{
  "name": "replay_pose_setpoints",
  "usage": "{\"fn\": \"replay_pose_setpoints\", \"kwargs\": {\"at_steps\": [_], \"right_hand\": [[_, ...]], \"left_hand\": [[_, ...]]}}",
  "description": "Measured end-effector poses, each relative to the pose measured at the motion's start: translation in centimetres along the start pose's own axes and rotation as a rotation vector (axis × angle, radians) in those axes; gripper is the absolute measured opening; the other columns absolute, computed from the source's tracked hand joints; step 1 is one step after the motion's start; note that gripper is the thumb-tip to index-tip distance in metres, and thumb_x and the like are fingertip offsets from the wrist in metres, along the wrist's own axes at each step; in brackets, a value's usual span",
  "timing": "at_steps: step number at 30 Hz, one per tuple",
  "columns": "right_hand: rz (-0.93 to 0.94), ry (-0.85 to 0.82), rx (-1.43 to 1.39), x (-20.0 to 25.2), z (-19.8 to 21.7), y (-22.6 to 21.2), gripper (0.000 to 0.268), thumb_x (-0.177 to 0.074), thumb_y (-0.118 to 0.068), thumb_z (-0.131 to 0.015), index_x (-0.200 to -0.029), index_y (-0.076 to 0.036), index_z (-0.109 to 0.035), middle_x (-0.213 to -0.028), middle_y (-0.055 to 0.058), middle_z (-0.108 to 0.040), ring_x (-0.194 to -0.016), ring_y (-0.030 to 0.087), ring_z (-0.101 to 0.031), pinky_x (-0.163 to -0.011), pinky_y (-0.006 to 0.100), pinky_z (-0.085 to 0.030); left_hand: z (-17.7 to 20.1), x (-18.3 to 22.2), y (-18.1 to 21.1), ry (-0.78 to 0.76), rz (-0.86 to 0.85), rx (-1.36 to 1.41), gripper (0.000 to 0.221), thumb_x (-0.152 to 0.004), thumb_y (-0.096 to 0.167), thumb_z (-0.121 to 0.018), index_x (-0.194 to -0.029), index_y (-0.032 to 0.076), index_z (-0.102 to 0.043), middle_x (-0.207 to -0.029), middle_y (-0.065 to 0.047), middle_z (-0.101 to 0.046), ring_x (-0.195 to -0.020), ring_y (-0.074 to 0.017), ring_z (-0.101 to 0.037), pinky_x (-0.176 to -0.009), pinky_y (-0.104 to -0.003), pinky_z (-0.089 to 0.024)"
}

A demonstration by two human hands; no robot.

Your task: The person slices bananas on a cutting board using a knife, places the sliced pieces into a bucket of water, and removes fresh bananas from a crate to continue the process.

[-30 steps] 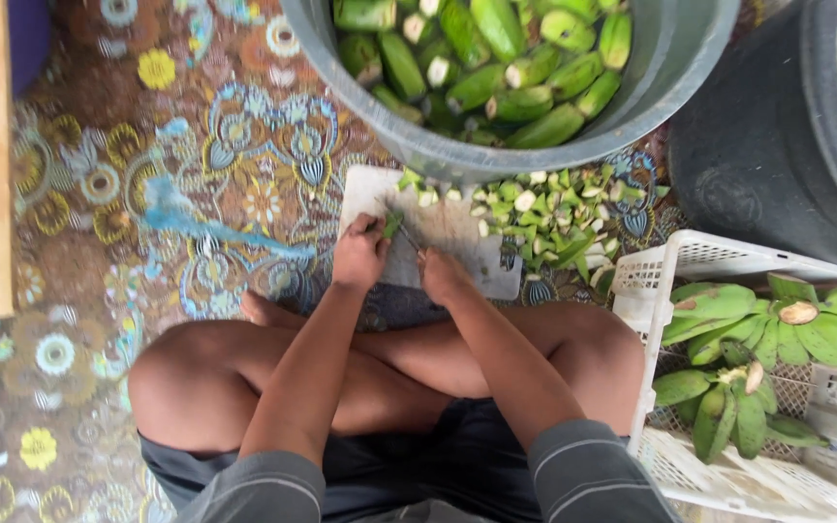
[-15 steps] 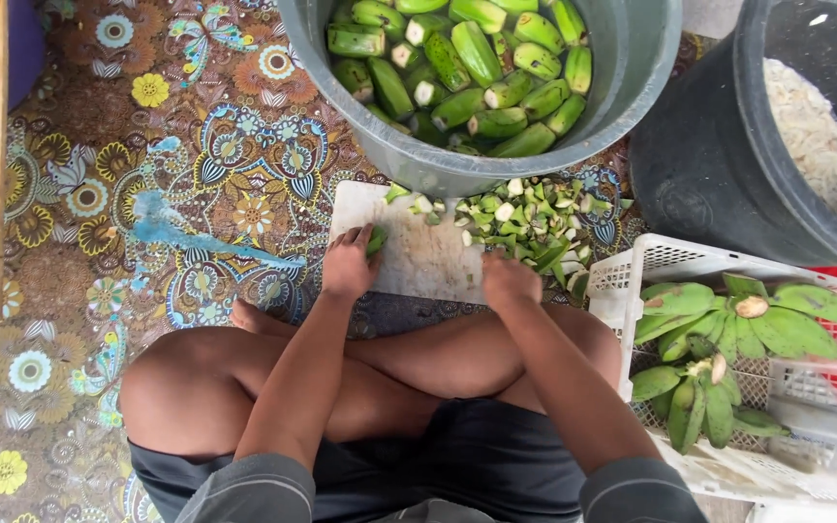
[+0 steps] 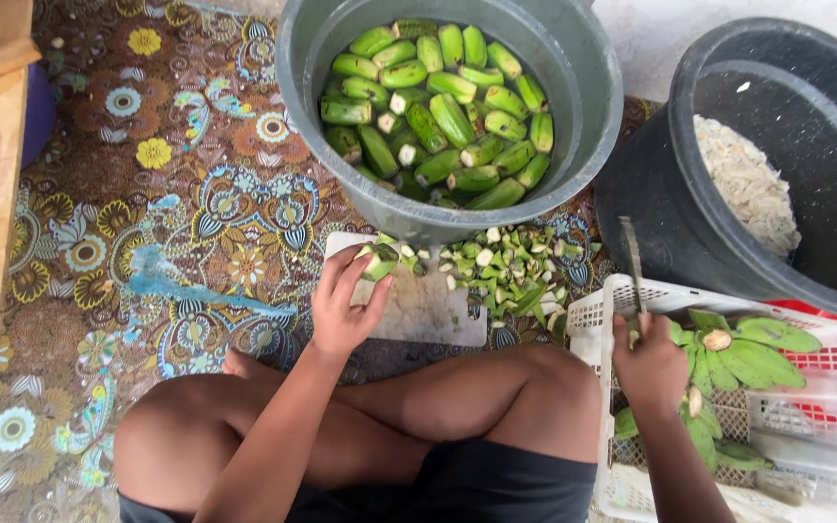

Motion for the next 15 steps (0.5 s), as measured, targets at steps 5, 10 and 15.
{"fn": "replay_pose_setpoints", "kwargs": {"at_steps": [5, 10, 15], "right_hand": [[0.23, 0.371, -0.376, -2.4, 5.8, -6.3, 0.029, -0.097, -0.025, -0.076, -0.092, -0.006, -0.054, -0.066, 0.016, -0.058, -0.066, 0.039, -0.063, -0.058, 0.043, -0.047], [0.509, 0.552, -0.69, -8.3, 8.6, -19.8, 0.022, -0.095, -0.015, -0.075, -0.09, -0.002, -0.057, -0.07, 0.02, -0.059, -0.066, 0.041, -0.064, -0.057, 0.038, -0.047], [0.346, 0.257, -0.629, -12.6, 2.0, -28.7, 0.02, -0.096, -0.021, -0.061, -0.085, -0.006, -0.052, -0.056, 0.007, -0.06, -0.047, 0.024, -0.062, -0.049, 0.037, -0.052]], "left_hand": [[-0.6, -8.9, 3.3, 0.061, -0.134, 0.102, 0.042, -0.081, 0.005, -0.075, -0.118, -0.001, -0.057, -0.111, -0.021, -0.056, -0.098, -0.0369, -0.063, -0.078, -0.045, -0.058], [-6.4, -16.7, -1.2, -0.072, -0.06, 0.045, 0.038, -0.073, 0.002, -0.083, -0.106, 0.001, -0.065, -0.096, -0.016, -0.066, -0.089, -0.0347, -0.069, -0.076, -0.042, -0.058], [-16.2, -15.3, -14.9, -0.634, 0.408, -0.309, 0.031, -0.074, 0.013, -0.078, -0.101, 0.015, -0.063, -0.089, -0.014, -0.069, -0.085, -0.0358, -0.069, -0.073, -0.049, -0.058]]}}
Point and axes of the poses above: each hand's wrist, its own x-axis away from the middle knuckle, its own z-axis out of the back of the hand, y = z × x, the point moved 6 cm from there along -x, towards the middle knuckle
